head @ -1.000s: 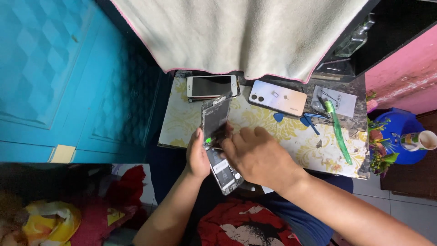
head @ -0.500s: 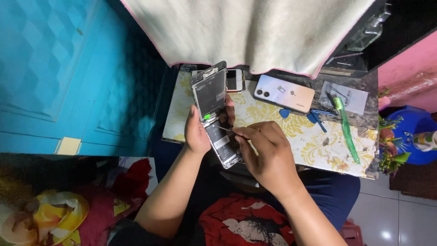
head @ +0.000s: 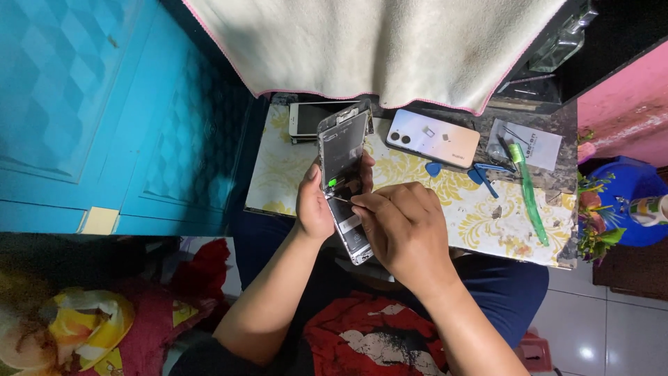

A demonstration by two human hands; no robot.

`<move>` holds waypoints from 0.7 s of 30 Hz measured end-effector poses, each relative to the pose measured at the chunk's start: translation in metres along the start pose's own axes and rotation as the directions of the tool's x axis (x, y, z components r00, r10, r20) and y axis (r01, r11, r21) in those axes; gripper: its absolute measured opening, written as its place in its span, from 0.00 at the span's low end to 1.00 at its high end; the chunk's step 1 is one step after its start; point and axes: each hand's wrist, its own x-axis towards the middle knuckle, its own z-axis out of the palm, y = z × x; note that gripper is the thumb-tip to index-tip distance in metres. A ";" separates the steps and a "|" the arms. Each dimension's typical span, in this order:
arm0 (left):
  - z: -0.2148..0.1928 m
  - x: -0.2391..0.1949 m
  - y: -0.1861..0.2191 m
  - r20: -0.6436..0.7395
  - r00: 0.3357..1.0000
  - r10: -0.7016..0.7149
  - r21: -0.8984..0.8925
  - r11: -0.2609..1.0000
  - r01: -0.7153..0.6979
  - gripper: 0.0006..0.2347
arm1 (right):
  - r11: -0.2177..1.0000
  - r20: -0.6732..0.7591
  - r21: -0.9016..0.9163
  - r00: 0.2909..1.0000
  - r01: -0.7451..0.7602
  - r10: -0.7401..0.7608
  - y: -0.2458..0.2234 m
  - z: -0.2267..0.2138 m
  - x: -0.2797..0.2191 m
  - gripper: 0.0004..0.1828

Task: The person uses tweezers to remove small components from the back of a smartphone and places them on the table. They then use the tweezers to manipulate internal parts of the phone, including the battery area, while holding the device in their left hand.

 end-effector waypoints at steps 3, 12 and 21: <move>-0.002 -0.002 -0.002 -0.007 1.000 -0.018 -0.015 1.000 0.018 0.25 | 0.999 0.010 -0.028 1.000 0.021 -0.021 0.002 0.000 -0.001 0.04; -0.001 -0.002 0.003 -0.006 1.000 -0.028 0.002 1.000 0.028 0.24 | 1.000 0.056 -0.028 0.998 0.001 0.001 -0.002 -0.004 0.000 0.05; -0.017 -0.007 -0.005 -0.031 0.999 -0.029 0.014 0.999 0.029 0.23 | 0.985 0.075 -0.135 0.992 0.106 -0.096 -0.005 -0.004 0.006 0.03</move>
